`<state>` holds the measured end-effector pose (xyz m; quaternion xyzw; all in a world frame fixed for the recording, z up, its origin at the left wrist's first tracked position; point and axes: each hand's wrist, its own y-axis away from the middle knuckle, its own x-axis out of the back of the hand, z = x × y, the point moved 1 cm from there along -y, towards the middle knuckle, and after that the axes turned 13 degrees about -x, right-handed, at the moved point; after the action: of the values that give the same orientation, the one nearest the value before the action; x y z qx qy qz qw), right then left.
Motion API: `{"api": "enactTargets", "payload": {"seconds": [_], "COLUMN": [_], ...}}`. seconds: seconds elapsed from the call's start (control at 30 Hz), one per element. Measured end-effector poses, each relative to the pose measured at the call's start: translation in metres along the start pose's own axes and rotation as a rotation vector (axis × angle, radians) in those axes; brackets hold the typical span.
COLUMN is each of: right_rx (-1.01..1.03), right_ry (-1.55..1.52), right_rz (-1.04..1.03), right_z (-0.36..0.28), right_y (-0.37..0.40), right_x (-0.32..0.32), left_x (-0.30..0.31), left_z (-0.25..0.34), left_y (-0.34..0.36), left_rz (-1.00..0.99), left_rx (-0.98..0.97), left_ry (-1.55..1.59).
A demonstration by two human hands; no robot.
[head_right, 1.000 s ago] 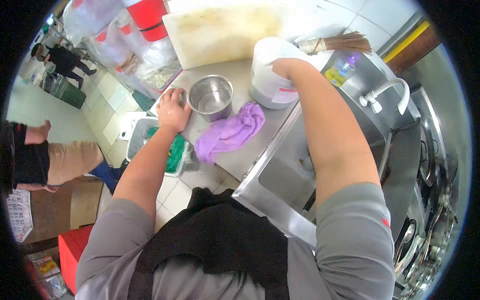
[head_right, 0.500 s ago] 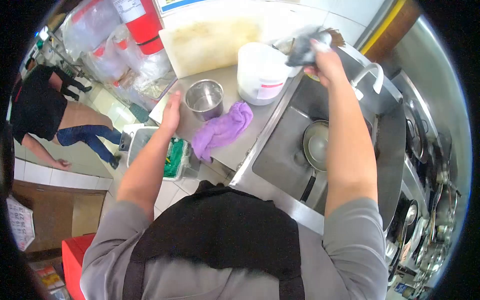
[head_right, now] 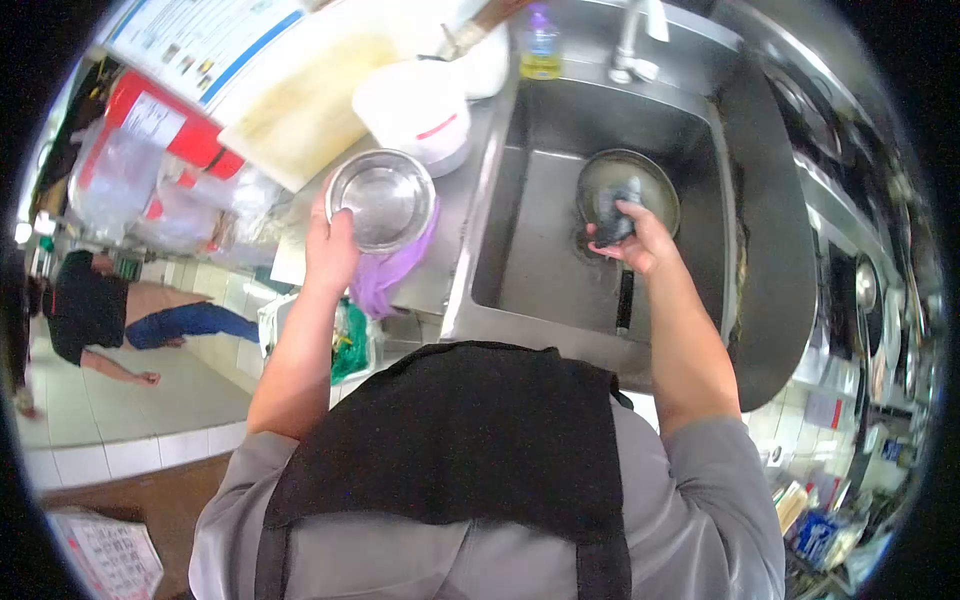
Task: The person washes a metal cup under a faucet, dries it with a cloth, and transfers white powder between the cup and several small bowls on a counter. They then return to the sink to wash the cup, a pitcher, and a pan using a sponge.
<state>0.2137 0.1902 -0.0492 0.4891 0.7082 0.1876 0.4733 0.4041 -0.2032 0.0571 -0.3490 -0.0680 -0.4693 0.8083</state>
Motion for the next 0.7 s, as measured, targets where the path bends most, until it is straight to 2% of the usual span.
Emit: {"api": "enactTargets", "payload": {"seconds": [0.03, 0.1, 0.17, 0.27, 0.37, 0.4, 0.5, 0.53, 0.63, 0.7], "right_rx": [0.024, 0.193, 0.313, 0.459, 0.528, 0.558, 0.379, 0.362, 0.461, 0.485], "right_ry": [0.012, 0.256, 0.488, 0.785, 0.75, 0.766, 0.529, 0.363, 0.396, 0.6], "right_rz": [-0.019, -0.05, -0.156, -0.056, 0.124, 0.134, 0.132, 0.075, 0.205, 0.39], "right_z": [0.001, -0.013, -0.035, -0.051, -0.057, -0.062, -0.077, -0.082, -0.117, -0.145], "right_y": [0.015, 0.053, 0.078, 0.102, 0.099, 0.09, 0.09, 0.086, 0.052, 0.038], "right_x": [-0.008, -0.032, -0.047, -0.062, -0.05, -0.037, -0.01, -0.006, 0.013, 0.003], "left_x": [-0.016, -0.049, -0.08, -0.119, -0.15, -0.158, -0.175, -0.18, -0.181, -0.176], "left_z": [0.009, 0.027, 0.036, 0.034, 0.031, 0.025, 0.013, 0.009, 0.004, 0.005], "left_y": [-0.006, -0.015, -0.021, -0.03, -0.038, -0.04, -0.041, -0.039, -0.028, -0.023], "left_rz": [-0.056, -0.16, -0.232, -0.327, -0.375, -0.378, -0.399, -0.409, -0.439, -0.473], "left_rx": [-0.087, -0.264, -0.253, -0.299, -0.307, -0.287, -0.001, 0.032, 0.07, 0.095], "left_ry": [-0.033, -0.094, -0.075, -0.107, -0.106, -0.068, 0.053, 0.069, 0.095, 0.134]}}
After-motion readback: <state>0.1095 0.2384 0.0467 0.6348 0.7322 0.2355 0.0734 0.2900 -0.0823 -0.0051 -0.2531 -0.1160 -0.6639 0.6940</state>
